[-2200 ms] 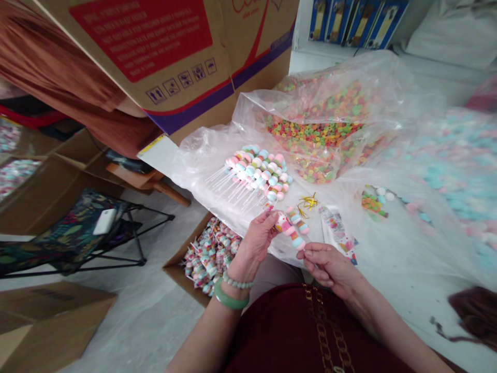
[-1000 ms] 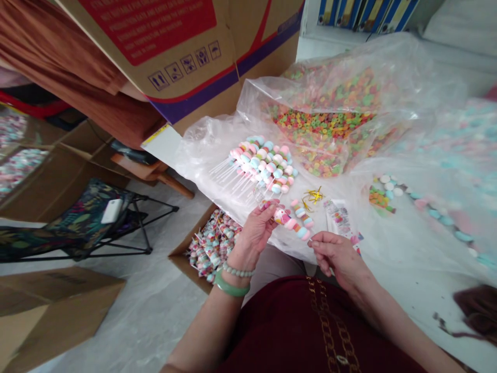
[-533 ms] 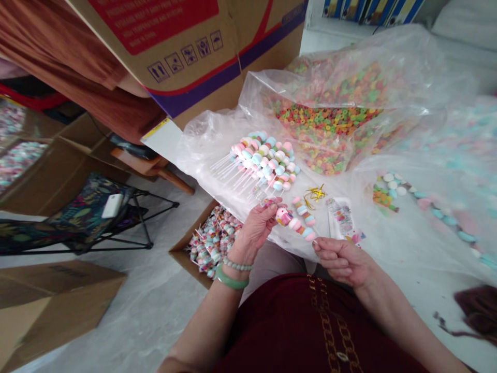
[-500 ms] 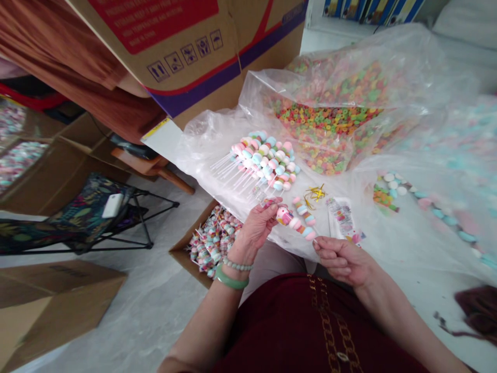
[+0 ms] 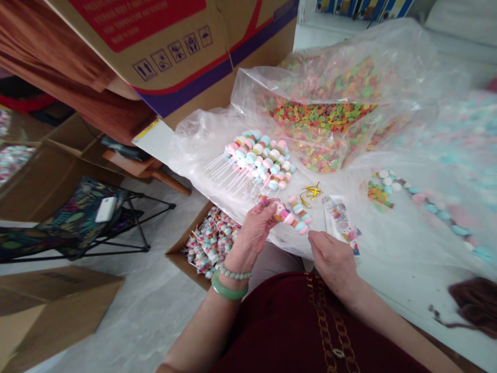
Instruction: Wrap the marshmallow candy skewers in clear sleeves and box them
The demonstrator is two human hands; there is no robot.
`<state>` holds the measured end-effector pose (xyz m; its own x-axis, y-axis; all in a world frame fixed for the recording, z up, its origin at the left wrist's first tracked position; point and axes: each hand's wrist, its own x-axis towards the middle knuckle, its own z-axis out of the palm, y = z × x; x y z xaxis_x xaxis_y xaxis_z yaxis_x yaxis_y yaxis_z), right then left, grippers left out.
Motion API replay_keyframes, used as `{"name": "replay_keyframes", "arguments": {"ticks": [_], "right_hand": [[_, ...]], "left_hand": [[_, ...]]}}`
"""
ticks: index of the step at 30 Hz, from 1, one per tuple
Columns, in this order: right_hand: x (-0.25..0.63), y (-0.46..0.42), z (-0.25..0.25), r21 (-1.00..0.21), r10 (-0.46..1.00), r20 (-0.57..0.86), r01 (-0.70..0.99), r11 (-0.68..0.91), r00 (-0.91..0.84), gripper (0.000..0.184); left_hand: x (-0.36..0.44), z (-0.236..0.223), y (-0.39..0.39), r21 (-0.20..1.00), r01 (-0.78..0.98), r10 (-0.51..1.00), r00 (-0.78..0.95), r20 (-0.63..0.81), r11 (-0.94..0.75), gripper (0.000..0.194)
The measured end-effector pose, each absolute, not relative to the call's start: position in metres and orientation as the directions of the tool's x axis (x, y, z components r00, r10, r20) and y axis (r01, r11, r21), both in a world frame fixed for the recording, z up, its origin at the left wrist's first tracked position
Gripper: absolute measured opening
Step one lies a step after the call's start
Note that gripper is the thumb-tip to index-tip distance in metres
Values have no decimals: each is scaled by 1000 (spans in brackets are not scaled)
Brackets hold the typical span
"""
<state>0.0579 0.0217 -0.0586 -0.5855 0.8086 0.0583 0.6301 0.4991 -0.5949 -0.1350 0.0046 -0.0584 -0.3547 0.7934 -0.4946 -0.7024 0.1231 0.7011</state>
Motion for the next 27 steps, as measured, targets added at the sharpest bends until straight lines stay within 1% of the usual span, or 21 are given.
{"name": "replay_keyframes", "arguments": {"ticks": [1, 2, 3, 4, 5, 7, 8, 9, 10, 11, 12, 13, 14, 15, 16, 17, 19, 23, 27], "right_hand": [[59, 19, -61, -500, 763, 120, 625, 599, -636, 25], [60, 18, -62, -429, 725, 150, 616, 661, -672, 27], [60, 16, -64, -386, 702, 161, 610, 692, -694, 27], [59, 15, -64, -374, 693, 156, 608, 701, -704, 27], [58, 15, -64, -394, 701, 141, 610, 688, -699, 27], [52, 15, -63, -512, 751, 80, 619, 596, -656, 25], [48, 16, -61, -600, 785, 29, 617, 508, -619, 23], [44, 18, -60, -699, 818, -47, 604, 383, -574, 20], [40, 19, -58, -792, 838, -152, 572, 214, -525, 17], [37, 21, -57, -859, 831, -277, 511, 10, -482, 15], [35, 23, -56, -883, 791, -404, 421, -206, -460, 13], [34, 25, -56, -856, 720, -515, 316, -409, -464, 12], [33, 27, -56, -789, 634, -597, 216, -575, -491, 14], [34, 28, -56, -708, 556, -646, 138, -693, -523, 17], [35, 30, -57, -636, 496, -672, 87, -766, -550, 21], [36, 31, -57, -586, 459, -689, 59, -808, -561, 24], [39, 33, -58, -545, 434, -707, 38, -838, -559, 27], [39, 34, -60, -580, 465, -692, 40, -814, -552, 26], [34, 32, -59, -651, 526, -676, 83, -755, -517, 26]], "left_hand": [[-136, -59, 4, 691, -710, 790, -345, -507, 134, 28], [-136, -60, 4, 685, -715, 787, -339, -515, 140, 28], [-136, -61, 4, 683, -716, 785, -338, -520, 143, 28], [-136, -61, 3, 686, -714, 783, -344, -519, 141, 29], [-136, -61, 3, 692, -709, 783, -351, -514, 137, 29], [-134, -60, 4, 706, -696, 790, -357, -498, 130, 30], [-133, -59, 4, 708, -694, 798, -351, -490, 130, 30], [-132, -58, 4, 705, -697, 807, -338, -485, 132, 30], [-131, -57, 4, 698, -703, 815, -320, -482, 137, 29], [-130, -57, 4, 686, -713, 821, -301, -485, 144, 28], [-129, -57, 4, 670, -727, 823, -284, -491, 149, 26], [-129, -58, 4, 650, -745, 822, -271, -501, 151, 24], [-130, -60, 4, 631, -763, 817, -270, -510, 142, 22], [-131, -62, 4, 613, -780, 810, -278, -516, 123, 20], [-132, -65, 4, 600, -795, 802, -296, -519, 95, 18], [-134, -68, 4, 591, -804, 793, -318, -519, 65, 17], [-138, -73, 5, 585, -811, 784, -350, -513, 21, 20], [-140, -73, 7, 592, -804, 802, -317, -506, 55, 23], [-131, -64, 9, 678, -731, 821, -339, -459, 78, 27]]}}
